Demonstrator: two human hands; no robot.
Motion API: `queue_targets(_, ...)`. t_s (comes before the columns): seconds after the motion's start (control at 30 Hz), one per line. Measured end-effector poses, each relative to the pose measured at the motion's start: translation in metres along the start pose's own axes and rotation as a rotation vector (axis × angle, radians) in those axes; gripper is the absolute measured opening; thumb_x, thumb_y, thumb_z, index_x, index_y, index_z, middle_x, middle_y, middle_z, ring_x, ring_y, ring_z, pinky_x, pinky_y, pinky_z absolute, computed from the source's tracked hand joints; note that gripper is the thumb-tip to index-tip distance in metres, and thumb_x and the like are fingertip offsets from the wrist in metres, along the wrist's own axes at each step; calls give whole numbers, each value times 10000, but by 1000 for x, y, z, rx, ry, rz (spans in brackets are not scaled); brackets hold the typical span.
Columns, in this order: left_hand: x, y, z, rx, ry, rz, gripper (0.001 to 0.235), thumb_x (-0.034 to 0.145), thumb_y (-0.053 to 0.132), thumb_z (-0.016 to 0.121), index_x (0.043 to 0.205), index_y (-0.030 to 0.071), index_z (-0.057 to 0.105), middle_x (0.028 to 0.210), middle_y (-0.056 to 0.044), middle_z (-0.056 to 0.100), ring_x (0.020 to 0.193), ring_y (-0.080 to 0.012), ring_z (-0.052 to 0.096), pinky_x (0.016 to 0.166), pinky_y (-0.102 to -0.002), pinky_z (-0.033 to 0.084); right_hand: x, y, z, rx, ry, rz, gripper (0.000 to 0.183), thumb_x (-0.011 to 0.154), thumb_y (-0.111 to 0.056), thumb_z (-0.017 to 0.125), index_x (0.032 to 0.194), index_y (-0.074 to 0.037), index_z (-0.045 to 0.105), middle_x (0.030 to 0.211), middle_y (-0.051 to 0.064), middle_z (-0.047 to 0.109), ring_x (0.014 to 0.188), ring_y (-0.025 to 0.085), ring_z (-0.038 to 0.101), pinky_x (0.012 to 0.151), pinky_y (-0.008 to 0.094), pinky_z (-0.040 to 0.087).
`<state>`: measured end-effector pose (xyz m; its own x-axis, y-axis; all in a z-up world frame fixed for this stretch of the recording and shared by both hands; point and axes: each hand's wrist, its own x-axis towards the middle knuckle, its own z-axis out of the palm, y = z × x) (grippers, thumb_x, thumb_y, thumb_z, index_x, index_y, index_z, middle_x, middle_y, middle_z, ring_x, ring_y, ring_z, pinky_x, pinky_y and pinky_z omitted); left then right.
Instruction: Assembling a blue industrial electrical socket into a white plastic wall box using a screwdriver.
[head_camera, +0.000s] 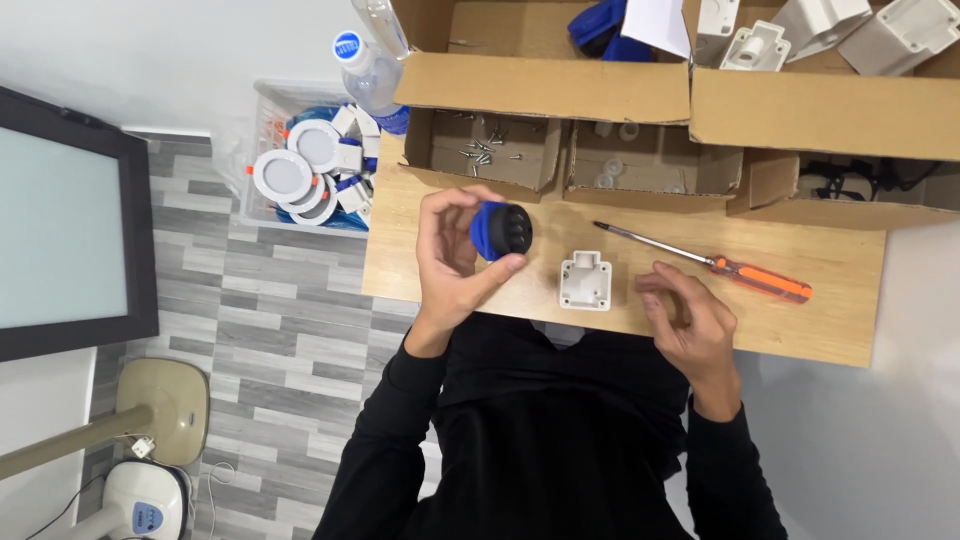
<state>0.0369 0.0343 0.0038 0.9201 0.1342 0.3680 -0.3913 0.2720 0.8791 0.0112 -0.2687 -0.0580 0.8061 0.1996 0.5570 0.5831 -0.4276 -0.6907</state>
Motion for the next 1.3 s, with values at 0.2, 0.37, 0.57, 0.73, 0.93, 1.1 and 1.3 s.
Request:
queue_targets(0.2, 25, -8, -13, 86, -20, 122, 706, 754, 1, 1026, 1295, -14, 573, 1309, -141, 510, 1264, -283, 670, 1105, -379, 578, 1, -4, 0, -37, -5, 13, 287, 1043, -51, 758, 1312, 47, 742, 982, 137, 821, 875, 295, 799, 833, 412, 641)
queue_targets(0.37, 60, 15, 4, 73, -46, 193, 609, 808, -32, 977, 1240, -7, 548, 1296, -136, 494, 1303, -355, 693, 1112, -406, 589, 6, -11, -1, -43, 8, 22, 260, 1051, -67, 755, 1291, 32, 756, 967, 131, 818, 868, 287, 798, 816, 401, 642)
queue_targets(0.57, 101, 29, 13, 267, -102, 236, 559, 905, 117, 962, 1298, 72, 568, 1344, -81, 613, 1343, -285, 674, 1124, -407, 534, 3, -7, -1, -64, 18, 34, 262, 1025, -94, 784, 1266, 10, 781, 953, 109, 833, 883, 288, 808, 818, 389, 650)
queue_targets(0.73, 146, 49, 16, 760, -112, 154, 408, 991, 351, 807, 1320, 219, 604, 1392, -7, 724, 1140, -155, 698, 876, -307, 516, 1, -7, -6, -74, -36, -26, 254, 1067, -64, 718, 1285, 66, 705, 1100, 168, 812, 989, 235, 805, 945, 319, 660)
queue_targets(0.93, 190, 19, 18, 905, -295, 158, 430, 966, 189, 884, 1266, 144, 580, 1261, -58, 754, 1179, -251, 749, 912, -348, 590, 1, -7, -6, -69, -45, -12, 265, 1063, -74, 720, 1294, 55, 711, 1108, 155, 813, 995, 233, 801, 971, 331, 653)
queue_targets(1.1, 191, 10, 31, 1016, -391, 94, 339, 983, 317, 825, 1177, 129, 620, 1159, -45, 795, 1055, -246, 754, 879, -407, 577, 2, -7, -6, -79, -52, -15, 231, 1061, -76, 724, 1257, 47, 725, 1096, 139, 820, 992, 226, 803, 948, 320, 654)
queue_targets(1.3, 162, 33, 41, 825, -437, 491, 288, 1101, 105, 820, 1299, 6, 636, 1291, -176, 717, 1211, -351, 711, 1097, -430, 548, 12, -20, -11, -148, -87, 11, 106, 1077, -17, 732, 1141, 58, 772, 1121, 169, 804, 975, 296, 768, 906, 384, 614)
